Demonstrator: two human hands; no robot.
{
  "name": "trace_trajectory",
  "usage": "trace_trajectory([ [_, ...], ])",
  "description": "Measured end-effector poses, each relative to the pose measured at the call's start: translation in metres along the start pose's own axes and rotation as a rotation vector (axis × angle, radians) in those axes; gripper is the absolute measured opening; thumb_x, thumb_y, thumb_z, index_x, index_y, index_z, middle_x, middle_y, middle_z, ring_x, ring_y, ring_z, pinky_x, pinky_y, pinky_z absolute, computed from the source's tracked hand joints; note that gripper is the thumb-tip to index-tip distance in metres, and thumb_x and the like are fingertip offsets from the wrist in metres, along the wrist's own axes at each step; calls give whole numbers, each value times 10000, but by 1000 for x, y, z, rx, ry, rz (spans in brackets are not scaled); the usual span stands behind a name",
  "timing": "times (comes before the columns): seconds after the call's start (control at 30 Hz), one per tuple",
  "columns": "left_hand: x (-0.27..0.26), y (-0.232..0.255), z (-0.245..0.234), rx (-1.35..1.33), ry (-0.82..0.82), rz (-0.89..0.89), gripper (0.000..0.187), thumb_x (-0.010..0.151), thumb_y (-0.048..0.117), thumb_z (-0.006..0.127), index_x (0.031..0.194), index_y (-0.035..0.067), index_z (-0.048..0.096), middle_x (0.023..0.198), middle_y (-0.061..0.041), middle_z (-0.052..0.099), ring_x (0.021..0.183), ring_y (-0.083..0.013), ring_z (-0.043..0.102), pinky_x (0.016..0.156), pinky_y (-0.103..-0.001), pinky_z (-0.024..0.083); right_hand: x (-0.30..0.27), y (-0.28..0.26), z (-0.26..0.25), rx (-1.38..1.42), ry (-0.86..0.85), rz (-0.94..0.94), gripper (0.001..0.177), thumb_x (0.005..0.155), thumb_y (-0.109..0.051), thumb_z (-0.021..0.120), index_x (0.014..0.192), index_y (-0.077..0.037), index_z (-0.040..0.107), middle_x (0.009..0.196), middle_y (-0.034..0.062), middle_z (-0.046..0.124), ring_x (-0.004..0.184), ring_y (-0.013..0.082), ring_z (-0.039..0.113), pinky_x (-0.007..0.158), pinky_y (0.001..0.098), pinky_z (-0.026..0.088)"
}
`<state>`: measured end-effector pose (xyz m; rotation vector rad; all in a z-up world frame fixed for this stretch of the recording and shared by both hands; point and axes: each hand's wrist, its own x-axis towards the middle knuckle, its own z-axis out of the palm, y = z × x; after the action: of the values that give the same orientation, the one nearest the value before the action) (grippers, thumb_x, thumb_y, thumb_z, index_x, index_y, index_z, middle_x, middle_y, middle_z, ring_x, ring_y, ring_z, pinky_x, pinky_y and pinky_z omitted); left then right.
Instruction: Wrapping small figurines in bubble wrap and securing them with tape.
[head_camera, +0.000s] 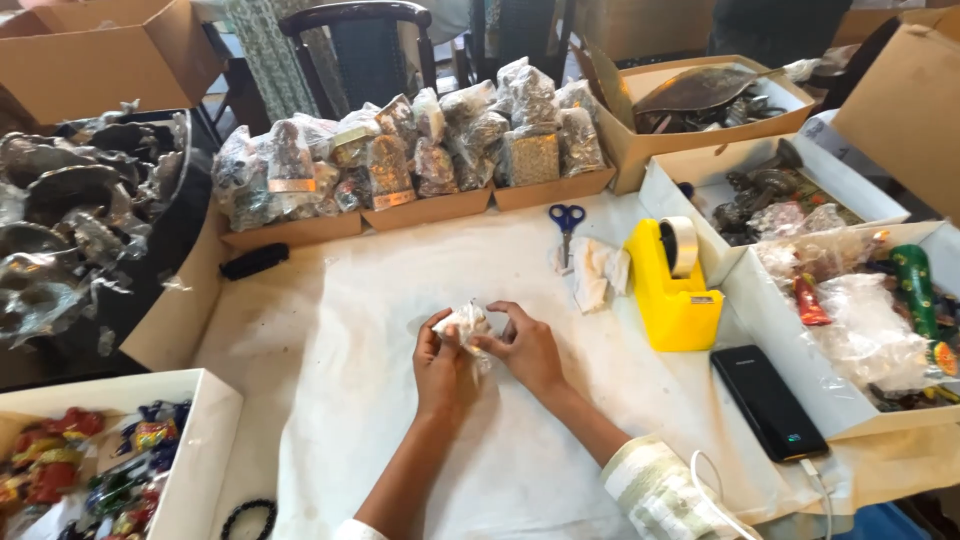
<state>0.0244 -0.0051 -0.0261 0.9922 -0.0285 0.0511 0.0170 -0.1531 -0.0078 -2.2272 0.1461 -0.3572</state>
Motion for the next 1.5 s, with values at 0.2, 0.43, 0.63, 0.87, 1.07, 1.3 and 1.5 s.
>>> trace_trajectory([
  [0.2,26,-3,-33,-51,205,-67,349,1059,276,539,1357,95,527,1159,-93,639,977,-175,648,794,-332,559,9,16,-3,421,64,-383,206,1025,-266,719,1149,-108,763,966,51,737,765,138,635,690,274,524],
  [0.43,21,4,-28,-141,60,-249,469,1046,380,476,1408,82,498,1203,-124,659,984,-192,684,748,-325,574,-11,-20,-35,207,-75,-647,537,708,-46,841,1224,-76,697,1169,93,681,868,189,691,742,294,561],
  [0.63,9,24,-12,-93,-94,-415,610,1022,249,570,1564,181,301,1325,-108,606,1064,-180,691,884,-334,605,-10,-5,-29,209,76,-706,288,775,-6,817,1050,-85,786,1032,58,724,903,199,721,807,314,582],
  [0.87,24,26,-42,181,-317,-336,542,994,194,508,1535,156,512,1378,-37,583,1041,-264,691,941,-408,604,-10,-2,-21,72,139,-674,105,781,-25,822,865,-53,766,946,54,724,844,216,714,766,330,575],
  [1.07,-13,83,-6,1147,-475,564,421,748,61,752,1155,72,650,1228,-162,629,1063,-357,641,865,-402,553,-7,6,-17,118,97,-589,107,790,-52,821,869,-53,748,909,53,720,782,201,723,705,313,580],
  [1.3,9,44,-30,1221,-613,701,274,769,46,749,1039,72,708,1077,-109,695,1021,-339,652,886,-425,546,1,16,-30,30,-110,-605,143,725,-23,817,856,-72,787,879,90,711,801,264,717,718,354,585],
  [1.5,5,52,-24,1316,-746,724,318,770,-63,603,972,99,789,1053,-40,722,1019,-266,668,910,-380,545,3,16,-34,-45,-209,-829,217,777,31,712,954,-80,772,1002,78,739,941,293,712,804,379,572],
])
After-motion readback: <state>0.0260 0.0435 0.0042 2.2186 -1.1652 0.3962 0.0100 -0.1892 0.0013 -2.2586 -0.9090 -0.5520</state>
